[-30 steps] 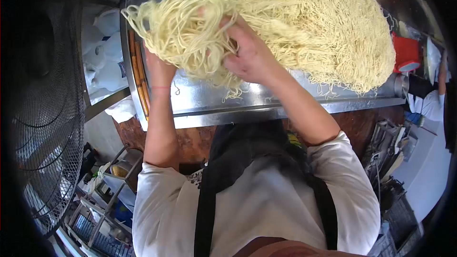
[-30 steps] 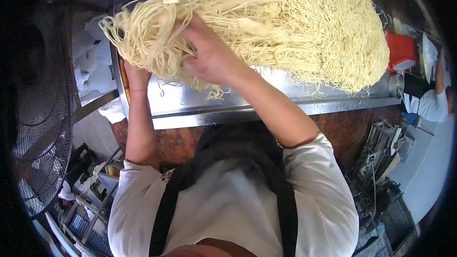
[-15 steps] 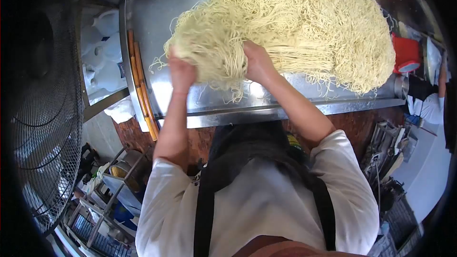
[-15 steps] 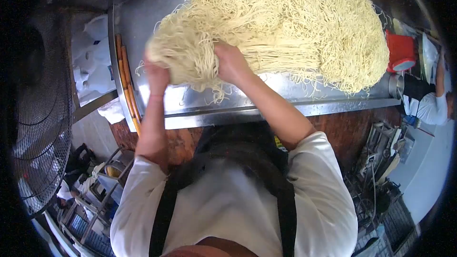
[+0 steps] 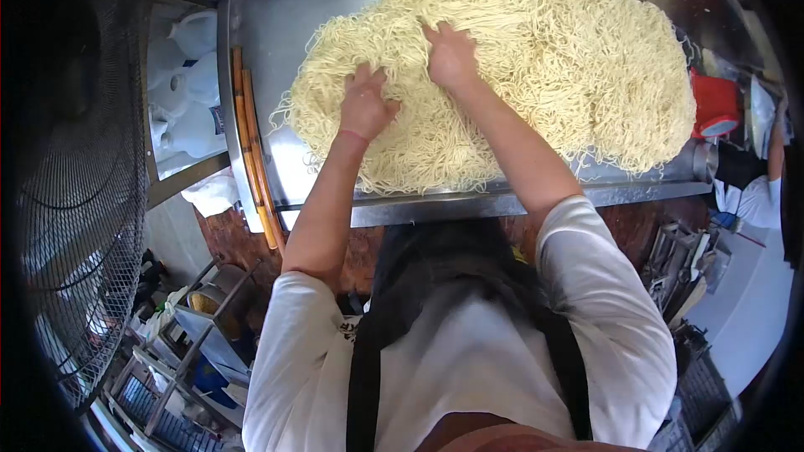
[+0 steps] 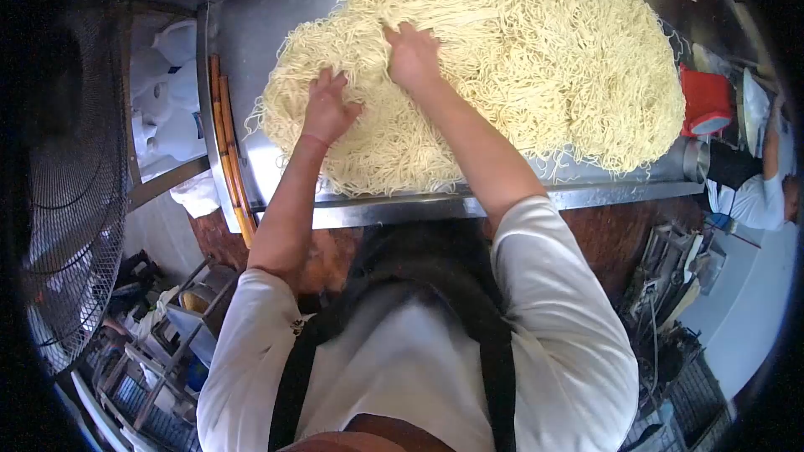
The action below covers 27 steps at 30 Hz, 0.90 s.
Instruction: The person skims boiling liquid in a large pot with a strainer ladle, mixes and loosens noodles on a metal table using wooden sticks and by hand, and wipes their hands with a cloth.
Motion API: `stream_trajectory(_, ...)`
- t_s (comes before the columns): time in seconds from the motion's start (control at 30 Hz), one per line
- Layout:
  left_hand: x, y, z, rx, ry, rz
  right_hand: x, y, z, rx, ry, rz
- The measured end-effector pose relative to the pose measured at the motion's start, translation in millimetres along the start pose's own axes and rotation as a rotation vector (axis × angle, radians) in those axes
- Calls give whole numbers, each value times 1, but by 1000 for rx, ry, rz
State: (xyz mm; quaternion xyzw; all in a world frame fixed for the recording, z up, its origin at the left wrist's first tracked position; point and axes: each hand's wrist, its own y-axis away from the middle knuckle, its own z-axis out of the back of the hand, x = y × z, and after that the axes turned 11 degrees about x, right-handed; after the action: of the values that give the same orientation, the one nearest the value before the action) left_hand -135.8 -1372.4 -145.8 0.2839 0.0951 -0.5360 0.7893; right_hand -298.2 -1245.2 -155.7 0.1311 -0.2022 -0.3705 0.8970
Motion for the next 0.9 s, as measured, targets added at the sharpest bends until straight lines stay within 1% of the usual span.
stream_trajectory(0.03,-3,5,5,69,69,-36,-1,-6,-4,-1,-78,53)
stream_trajectory(0.07,3,15,0,140,94,-18,0,-6,-9,1,-159,106)
stream_trajectory(0.13,27,27,-5,255,141,5,-9,22,-8,58,-92,213)
stream_trajectory(0.17,36,33,3,190,206,-32,-19,34,-8,85,-59,262)
stream_trajectory(0.2,45,40,10,129,272,-73,-25,40,2,176,-161,324)
stream_trajectory(0.23,48,47,13,73,336,-113,-23,43,7,175,-278,258)
stream_trajectory(0.27,36,51,29,22,376,-158,1,57,44,172,-396,191)
stream_trajectory(0.33,2,61,78,-81,463,-230,24,78,92,16,-541,226)
stream_trajectory(0.4,-20,75,90,-48,567,-130,28,89,112,-304,-594,412)
stream_trajectory(0.43,-25,77,91,-30,618,-83,24,90,111,-250,-541,402)
stream_trajectory(0.47,-12,73,89,124,83,-352,18,92,111,-197,-487,392)
stream_trajectory(0.5,-8,71,92,250,162,-255,12,94,112,-144,-430,387)
stream_trajectory(0.57,2,63,99,491,315,-55,-30,102,78,145,-278,100)
stream_trajectory(0.6,17,50,105,415,512,-103,-47,104,69,257,-201,80)
stream_trajectory(0.63,44,34,85,199,817,-9,-41,110,68,120,-231,90)
stream_trajectory(0.67,44,18,89,-46,641,78,-31,122,66,-20,-262,94)
stream_trajectory(0.7,56,-4,75,-195,377,25,-23,127,65,-160,-291,99)
stream_trajectory(0.73,73,-27,52,-343,107,-30,-11,117,58,-56,-293,75)
stream_trajectory(0.8,76,-67,-12,-317,153,-146,16,70,9,-133,-182,37)
stream_trajectory(0.83,55,-70,-8,-195,363,-88,33,45,11,4,-231,-8)
stream_trajectory(0.87,27,-73,12,-67,571,-27,44,29,16,143,-279,-53)
stream_trajectory(0.9,7,-70,37,70,774,40,49,26,39,218,-471,-2)
